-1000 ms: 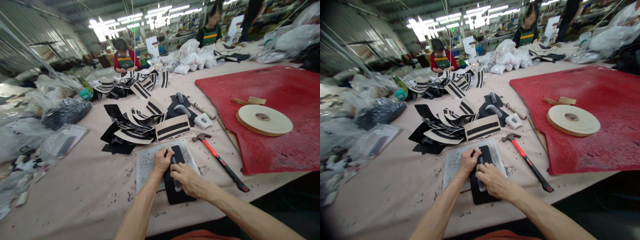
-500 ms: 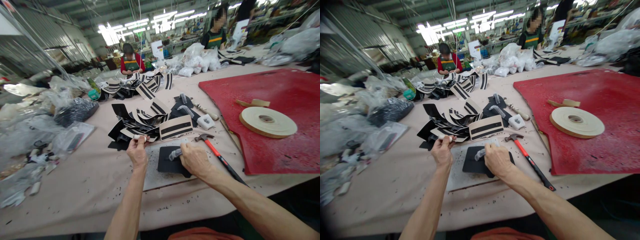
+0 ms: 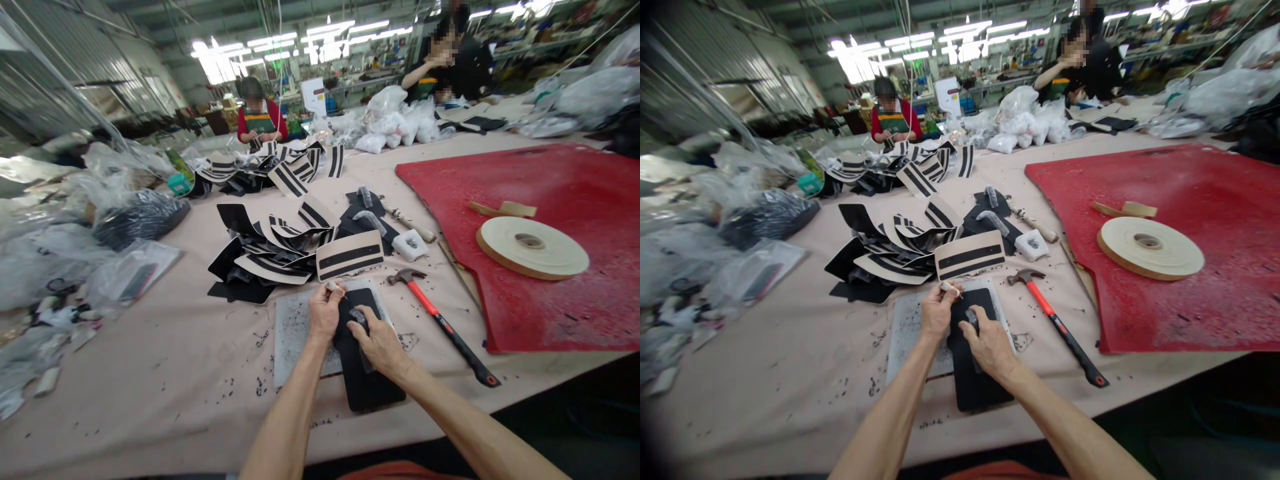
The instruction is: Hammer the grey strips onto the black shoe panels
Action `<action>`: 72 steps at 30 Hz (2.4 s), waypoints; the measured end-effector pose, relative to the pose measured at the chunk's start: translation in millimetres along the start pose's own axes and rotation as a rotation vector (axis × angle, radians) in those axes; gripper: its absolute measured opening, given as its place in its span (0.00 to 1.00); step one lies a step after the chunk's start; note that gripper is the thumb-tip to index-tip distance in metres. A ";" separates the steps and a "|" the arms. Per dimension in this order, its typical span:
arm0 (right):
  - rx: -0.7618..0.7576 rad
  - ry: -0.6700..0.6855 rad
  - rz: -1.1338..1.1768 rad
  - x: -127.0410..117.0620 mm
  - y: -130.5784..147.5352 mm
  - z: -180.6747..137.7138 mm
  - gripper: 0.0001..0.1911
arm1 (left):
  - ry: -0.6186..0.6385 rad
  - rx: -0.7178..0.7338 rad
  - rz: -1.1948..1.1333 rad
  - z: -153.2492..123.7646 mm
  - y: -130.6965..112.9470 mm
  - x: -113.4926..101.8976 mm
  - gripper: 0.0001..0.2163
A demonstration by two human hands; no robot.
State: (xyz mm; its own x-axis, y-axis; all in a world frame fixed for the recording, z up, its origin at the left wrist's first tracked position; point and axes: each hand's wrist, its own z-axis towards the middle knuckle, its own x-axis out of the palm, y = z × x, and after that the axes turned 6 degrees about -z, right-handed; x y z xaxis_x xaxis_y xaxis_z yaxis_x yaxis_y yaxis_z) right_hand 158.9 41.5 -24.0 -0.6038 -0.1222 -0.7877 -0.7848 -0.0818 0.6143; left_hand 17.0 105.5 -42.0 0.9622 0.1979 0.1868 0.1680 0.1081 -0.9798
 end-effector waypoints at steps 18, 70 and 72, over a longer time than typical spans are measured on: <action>-0.093 -0.114 0.138 8.2 -16.8 2.4 0.17 | 0.101 -0.033 0.077 2.6 16.8 3.2 0.10; -0.155 -0.306 -0.208 -145.5 -2.2 -10.7 0.19 | 0.332 0.289 0.496 -9.4 16.1 0.7 0.06; -0.129 -0.031 -0.386 -135.4 -19.8 -12.7 0.17 | 0.347 0.285 0.517 -9.5 16.0 0.3 0.06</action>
State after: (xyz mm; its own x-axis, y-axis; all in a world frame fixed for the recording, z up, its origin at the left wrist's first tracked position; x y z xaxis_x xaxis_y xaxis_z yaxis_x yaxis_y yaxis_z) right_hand 257.9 47.1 71.1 -0.2739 -0.0285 -0.9613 -0.9319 -0.2394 0.2726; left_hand 22.0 98.0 -58.2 0.9243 -0.0256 -0.3807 -0.3491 0.3459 -0.8709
